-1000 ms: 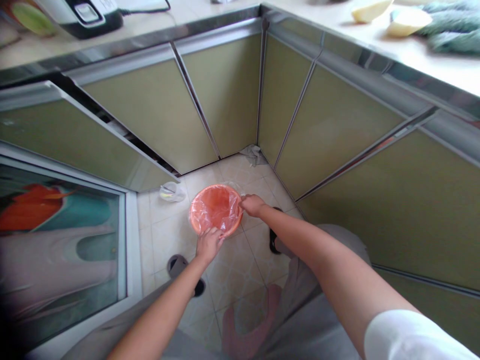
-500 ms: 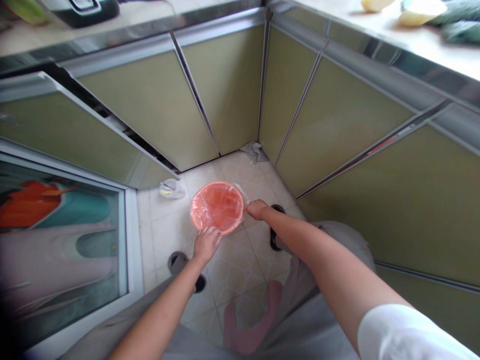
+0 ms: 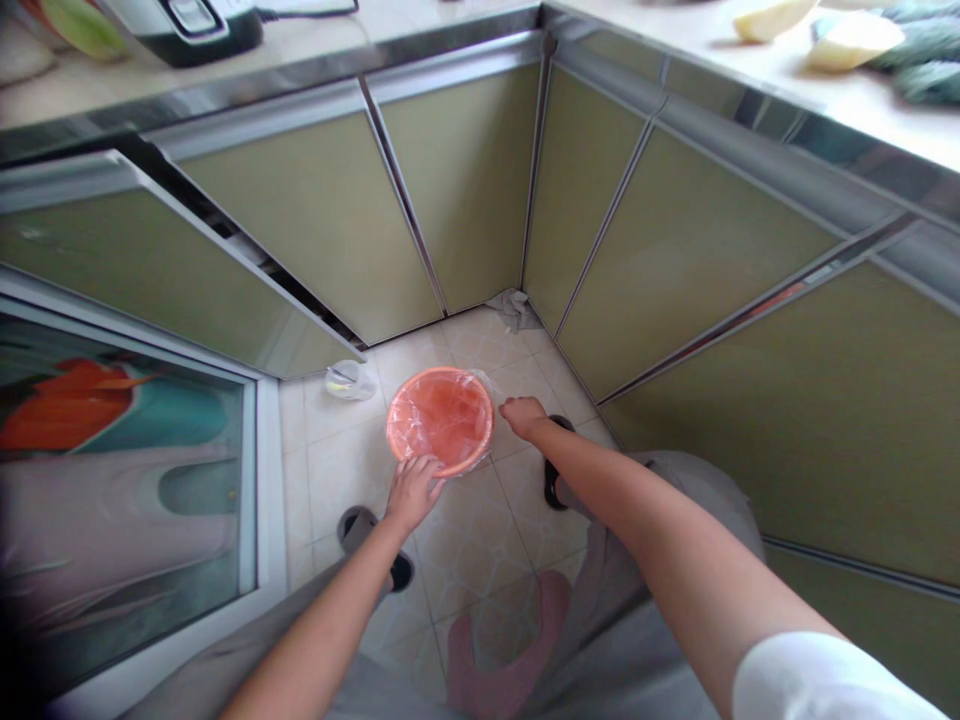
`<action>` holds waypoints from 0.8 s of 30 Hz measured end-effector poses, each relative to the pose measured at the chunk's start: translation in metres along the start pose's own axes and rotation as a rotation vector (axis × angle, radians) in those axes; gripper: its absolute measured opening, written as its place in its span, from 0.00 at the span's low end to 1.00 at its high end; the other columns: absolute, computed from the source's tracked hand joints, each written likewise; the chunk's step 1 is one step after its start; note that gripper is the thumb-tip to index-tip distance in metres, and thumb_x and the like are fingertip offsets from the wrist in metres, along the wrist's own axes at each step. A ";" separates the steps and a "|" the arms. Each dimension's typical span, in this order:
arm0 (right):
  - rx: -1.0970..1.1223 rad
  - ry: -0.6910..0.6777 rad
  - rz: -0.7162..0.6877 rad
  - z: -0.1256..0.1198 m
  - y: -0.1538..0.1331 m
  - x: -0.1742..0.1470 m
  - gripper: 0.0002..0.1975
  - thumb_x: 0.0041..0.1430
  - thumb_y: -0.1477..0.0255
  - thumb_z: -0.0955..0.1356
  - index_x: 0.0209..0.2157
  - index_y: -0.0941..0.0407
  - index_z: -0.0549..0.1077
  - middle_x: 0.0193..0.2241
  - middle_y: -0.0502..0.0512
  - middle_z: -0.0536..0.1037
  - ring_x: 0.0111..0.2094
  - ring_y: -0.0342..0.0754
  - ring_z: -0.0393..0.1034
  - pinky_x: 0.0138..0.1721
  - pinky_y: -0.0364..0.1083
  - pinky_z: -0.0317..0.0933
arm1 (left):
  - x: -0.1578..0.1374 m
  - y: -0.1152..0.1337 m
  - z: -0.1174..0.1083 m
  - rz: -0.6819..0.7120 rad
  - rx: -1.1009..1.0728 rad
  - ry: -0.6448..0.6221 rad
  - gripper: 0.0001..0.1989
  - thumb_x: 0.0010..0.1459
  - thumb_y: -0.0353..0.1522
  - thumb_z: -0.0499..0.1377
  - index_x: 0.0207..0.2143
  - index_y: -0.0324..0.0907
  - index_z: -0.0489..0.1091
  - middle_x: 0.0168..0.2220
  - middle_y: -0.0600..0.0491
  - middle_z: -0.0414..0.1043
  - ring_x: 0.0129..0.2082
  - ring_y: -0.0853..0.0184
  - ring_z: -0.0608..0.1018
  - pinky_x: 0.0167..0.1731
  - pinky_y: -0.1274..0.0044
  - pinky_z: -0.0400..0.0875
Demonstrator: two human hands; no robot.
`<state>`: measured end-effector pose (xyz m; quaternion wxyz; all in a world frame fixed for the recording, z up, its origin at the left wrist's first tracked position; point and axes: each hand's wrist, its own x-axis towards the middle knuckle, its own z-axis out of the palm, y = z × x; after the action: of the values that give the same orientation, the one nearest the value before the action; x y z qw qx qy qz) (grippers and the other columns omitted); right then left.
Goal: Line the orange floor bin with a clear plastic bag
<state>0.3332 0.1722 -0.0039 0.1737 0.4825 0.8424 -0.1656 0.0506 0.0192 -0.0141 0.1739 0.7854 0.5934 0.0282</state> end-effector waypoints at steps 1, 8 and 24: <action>0.019 0.063 0.005 -0.006 -0.003 0.000 0.22 0.64 0.82 0.61 0.51 0.56 0.80 0.49 0.64 0.81 0.47 0.56 0.76 0.47 0.49 0.68 | 0.001 -0.001 0.000 0.002 -0.003 0.005 0.15 0.65 0.33 0.62 0.53 0.45 0.73 0.53 0.47 0.76 0.56 0.56 0.74 0.60 0.63 0.62; 0.077 0.248 -0.362 -0.022 -0.062 -0.005 0.16 0.67 0.70 0.66 0.52 0.58 0.77 0.52 0.65 0.77 0.54 0.57 0.69 0.59 0.52 0.60 | 0.017 0.004 0.007 0.047 0.008 -0.064 0.25 0.69 0.39 0.58 0.65 0.44 0.65 0.62 0.42 0.71 0.61 0.54 0.72 0.62 0.61 0.60; -0.177 0.007 -0.482 0.003 -0.059 -0.012 0.23 0.73 0.63 0.61 0.42 0.63 0.84 0.40 0.69 0.84 0.47 0.58 0.77 0.59 0.54 0.57 | 0.004 -0.002 0.009 0.103 0.092 -0.194 0.12 0.70 0.38 0.56 0.48 0.44 0.77 0.44 0.45 0.80 0.48 0.57 0.78 0.54 0.64 0.63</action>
<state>0.2884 0.1335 0.0053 0.1678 0.2512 0.9449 -0.1260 0.0523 0.0211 -0.0234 0.1924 0.8209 0.5336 -0.0663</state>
